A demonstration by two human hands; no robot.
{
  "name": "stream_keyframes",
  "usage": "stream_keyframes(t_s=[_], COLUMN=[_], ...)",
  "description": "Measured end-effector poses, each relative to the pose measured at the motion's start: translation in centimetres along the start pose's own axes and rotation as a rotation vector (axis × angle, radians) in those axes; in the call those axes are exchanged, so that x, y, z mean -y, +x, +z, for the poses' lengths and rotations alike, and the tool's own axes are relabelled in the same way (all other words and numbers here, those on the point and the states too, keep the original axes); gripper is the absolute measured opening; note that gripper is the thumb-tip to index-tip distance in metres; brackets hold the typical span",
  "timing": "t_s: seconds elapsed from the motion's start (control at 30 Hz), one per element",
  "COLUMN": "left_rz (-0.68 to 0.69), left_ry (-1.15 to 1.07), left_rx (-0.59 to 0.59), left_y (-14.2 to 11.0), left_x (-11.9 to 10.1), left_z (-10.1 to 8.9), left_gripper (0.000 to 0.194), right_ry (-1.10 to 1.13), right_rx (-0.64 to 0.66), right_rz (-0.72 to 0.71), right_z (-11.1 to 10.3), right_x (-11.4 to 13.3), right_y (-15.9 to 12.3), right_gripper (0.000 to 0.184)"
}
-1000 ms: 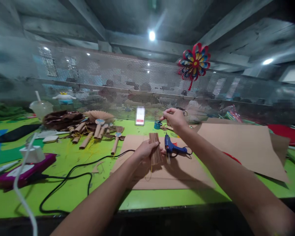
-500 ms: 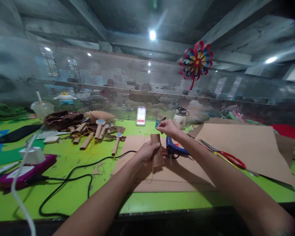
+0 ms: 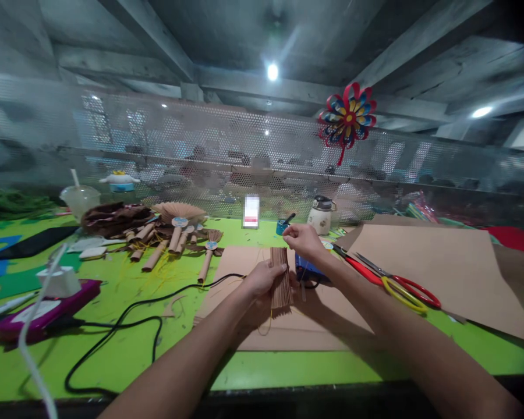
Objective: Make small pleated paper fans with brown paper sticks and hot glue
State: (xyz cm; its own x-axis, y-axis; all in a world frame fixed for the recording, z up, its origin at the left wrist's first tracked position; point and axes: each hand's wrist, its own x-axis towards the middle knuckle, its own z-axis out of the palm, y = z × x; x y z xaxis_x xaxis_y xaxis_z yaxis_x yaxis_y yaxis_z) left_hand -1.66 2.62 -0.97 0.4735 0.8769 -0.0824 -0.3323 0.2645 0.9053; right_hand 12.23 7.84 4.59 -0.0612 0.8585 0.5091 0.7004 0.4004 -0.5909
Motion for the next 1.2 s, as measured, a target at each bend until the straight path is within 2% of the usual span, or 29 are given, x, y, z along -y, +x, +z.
stream_keyframes(t_s=[0.17, 0.4, 0.6, 0.73, 0.97, 1.2], left_rz=[0.003, 0.053, 0.076, 0.117, 0.142, 0.151], left_ry=[-0.02, -0.039, -0.006, 0.036, 0.068, 0.082], left_rx=[-0.039, -0.123, -0.134, -0.164, -0.167, -0.156], left_y=[0.2, 0.4, 0.5, 0.6, 0.7, 0.8], left_x=[0.0, -0.5, -0.4, -0.1, 0.7, 0.8], left_z=[-0.2, -0.4, -0.4, -0.4, -0.3, -0.3], left_gripper=[0.009, 0.006, 0.006, 0.007, 0.007, 0.005], right_ry=[0.051, 0.145, 0.206, 0.207, 0.171, 0.138], right_rx=[0.034, 0.096, 0.11, 0.08, -0.073, -0.031], right_rz=[0.034, 0.08, 0.099, 0.098, 0.069, 0.082], right_z=[0.0, 0.0, -0.1, -0.1, 0.0, 0.5], right_x=[0.0, 0.5, 0.8, 0.8, 0.7, 0.5], right_y=[-0.2, -2.0, -2.9, -3.2, -3.2, -3.5], right_gripper=[0.008, 0.005, 0.01, 0.012, 0.012, 0.014])
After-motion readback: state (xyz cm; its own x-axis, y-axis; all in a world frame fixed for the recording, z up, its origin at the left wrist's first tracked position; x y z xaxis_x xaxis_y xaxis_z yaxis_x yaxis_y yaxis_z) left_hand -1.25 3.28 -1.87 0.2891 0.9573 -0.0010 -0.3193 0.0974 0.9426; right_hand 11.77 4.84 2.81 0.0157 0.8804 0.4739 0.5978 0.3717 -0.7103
